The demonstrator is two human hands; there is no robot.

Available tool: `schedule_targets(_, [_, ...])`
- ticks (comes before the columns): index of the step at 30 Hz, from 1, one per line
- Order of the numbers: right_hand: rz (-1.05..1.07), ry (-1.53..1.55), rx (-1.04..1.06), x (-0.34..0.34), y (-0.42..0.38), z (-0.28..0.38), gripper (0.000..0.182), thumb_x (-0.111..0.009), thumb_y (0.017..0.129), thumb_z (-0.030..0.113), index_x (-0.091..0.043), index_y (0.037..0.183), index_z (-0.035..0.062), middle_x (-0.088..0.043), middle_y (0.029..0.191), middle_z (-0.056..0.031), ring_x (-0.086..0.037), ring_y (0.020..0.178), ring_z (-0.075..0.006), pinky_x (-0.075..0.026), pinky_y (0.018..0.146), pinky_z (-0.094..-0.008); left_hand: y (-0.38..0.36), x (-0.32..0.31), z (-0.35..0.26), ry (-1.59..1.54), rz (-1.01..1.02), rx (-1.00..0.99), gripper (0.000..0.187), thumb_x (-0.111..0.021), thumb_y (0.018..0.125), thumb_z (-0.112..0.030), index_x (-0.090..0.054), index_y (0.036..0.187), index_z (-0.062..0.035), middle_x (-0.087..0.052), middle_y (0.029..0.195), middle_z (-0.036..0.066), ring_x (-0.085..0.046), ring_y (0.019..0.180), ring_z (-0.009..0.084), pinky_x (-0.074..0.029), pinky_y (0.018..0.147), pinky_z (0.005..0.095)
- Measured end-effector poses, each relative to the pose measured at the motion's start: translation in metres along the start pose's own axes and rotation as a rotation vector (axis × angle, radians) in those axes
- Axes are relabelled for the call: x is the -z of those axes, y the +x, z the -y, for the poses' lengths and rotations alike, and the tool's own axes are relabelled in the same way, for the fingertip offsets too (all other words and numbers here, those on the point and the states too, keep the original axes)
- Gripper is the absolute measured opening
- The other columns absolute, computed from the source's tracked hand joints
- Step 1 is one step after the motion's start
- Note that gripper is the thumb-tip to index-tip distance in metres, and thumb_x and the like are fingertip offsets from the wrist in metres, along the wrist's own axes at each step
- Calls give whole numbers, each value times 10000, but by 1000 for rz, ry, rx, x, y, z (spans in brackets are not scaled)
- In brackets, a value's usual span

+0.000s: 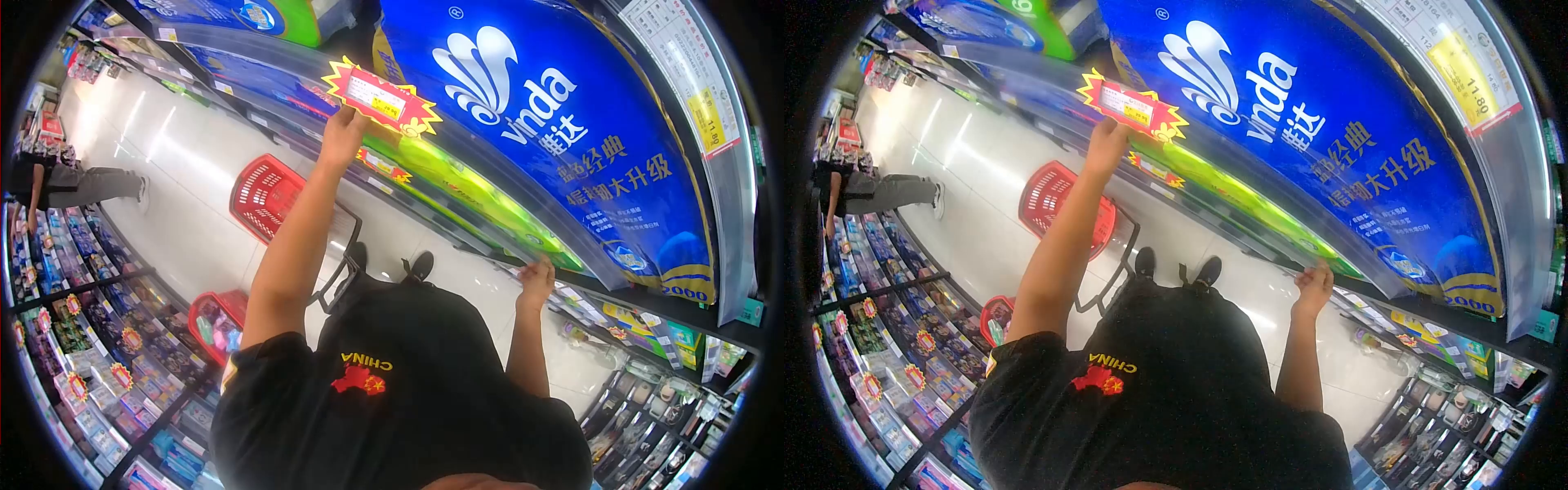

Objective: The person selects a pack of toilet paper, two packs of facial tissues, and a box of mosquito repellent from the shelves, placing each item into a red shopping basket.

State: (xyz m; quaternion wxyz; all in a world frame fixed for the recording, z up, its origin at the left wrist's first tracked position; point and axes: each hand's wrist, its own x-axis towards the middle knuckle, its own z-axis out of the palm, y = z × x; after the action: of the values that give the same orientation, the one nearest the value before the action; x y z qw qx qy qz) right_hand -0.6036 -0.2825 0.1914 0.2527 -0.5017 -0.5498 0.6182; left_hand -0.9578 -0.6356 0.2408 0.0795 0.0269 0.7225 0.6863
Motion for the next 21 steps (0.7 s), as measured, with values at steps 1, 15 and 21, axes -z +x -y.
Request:
schedule_targets(1, [-26,4,6,0,-1,4,304,-561,995,303,-573,1186,66,-629,851,-64,-593,669,-150,-492,575,-282,-1,0,-1,-12,5,-2,367,-574,934,-264,-642,1108,51,-704,974,124,-636,929,174,-488,836,324])
schedule_targets(15, [-153,66,110,16,-8,37,380,-593,978,345,-493,1216,65,-632,900,-88,-585,694,-162,-499,621,-304,3,0,-7,-74,74,-48,383,-627,873,-208,-619,1132,74,-699,1007,133,-647,956,194,-487,872,329])
schedule_targets(21, [-126,77,99,18,-10,34,381,-602,973,335,-496,1216,61,-629,896,-90,-583,694,-161,-498,622,-305,18,1,17,5,114,-63,426,-621,831,-212,-611,1129,93,-693,964,139,-633,912,198,-484,842,332])
